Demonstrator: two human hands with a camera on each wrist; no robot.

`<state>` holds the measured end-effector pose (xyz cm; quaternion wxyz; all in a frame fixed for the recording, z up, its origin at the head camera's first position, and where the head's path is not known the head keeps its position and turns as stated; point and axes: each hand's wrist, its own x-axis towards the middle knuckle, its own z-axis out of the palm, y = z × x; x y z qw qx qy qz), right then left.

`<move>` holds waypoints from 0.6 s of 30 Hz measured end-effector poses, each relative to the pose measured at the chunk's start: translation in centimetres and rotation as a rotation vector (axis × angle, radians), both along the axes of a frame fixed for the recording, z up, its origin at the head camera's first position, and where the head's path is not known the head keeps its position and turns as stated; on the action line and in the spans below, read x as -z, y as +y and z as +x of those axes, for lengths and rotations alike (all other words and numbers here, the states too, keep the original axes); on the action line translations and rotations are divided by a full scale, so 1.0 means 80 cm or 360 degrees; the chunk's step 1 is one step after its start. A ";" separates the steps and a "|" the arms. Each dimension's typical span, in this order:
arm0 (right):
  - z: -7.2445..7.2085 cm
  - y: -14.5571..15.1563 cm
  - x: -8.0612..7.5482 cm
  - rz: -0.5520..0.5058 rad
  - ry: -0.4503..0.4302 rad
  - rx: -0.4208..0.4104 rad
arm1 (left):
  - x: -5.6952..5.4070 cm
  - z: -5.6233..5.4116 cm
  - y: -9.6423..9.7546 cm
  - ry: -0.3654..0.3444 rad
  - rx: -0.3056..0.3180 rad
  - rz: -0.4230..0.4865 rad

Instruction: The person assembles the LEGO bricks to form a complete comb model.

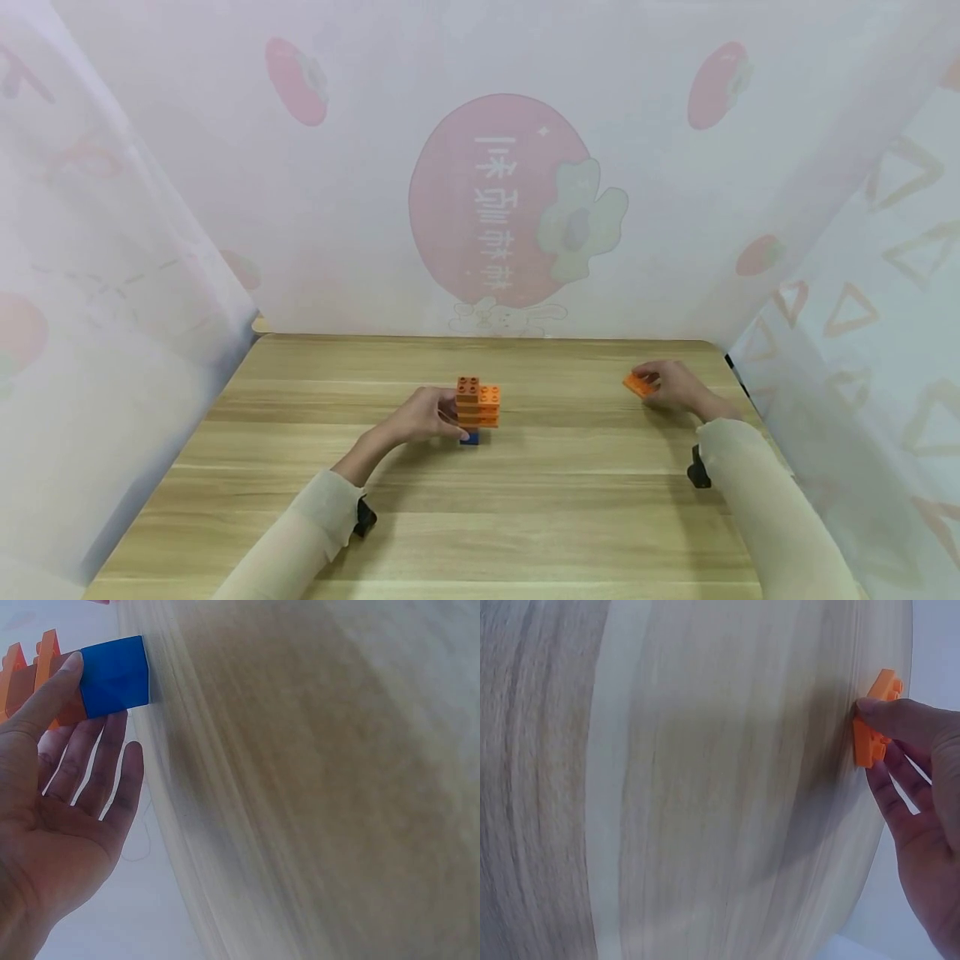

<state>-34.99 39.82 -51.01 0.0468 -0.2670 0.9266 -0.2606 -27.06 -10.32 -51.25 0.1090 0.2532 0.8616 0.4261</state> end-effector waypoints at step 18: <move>0.005 -0.013 0.002 -0.0011 0.0078 -0.0067 | -0.001 0.002 0.000 -0.0040 -0.0015 0.0002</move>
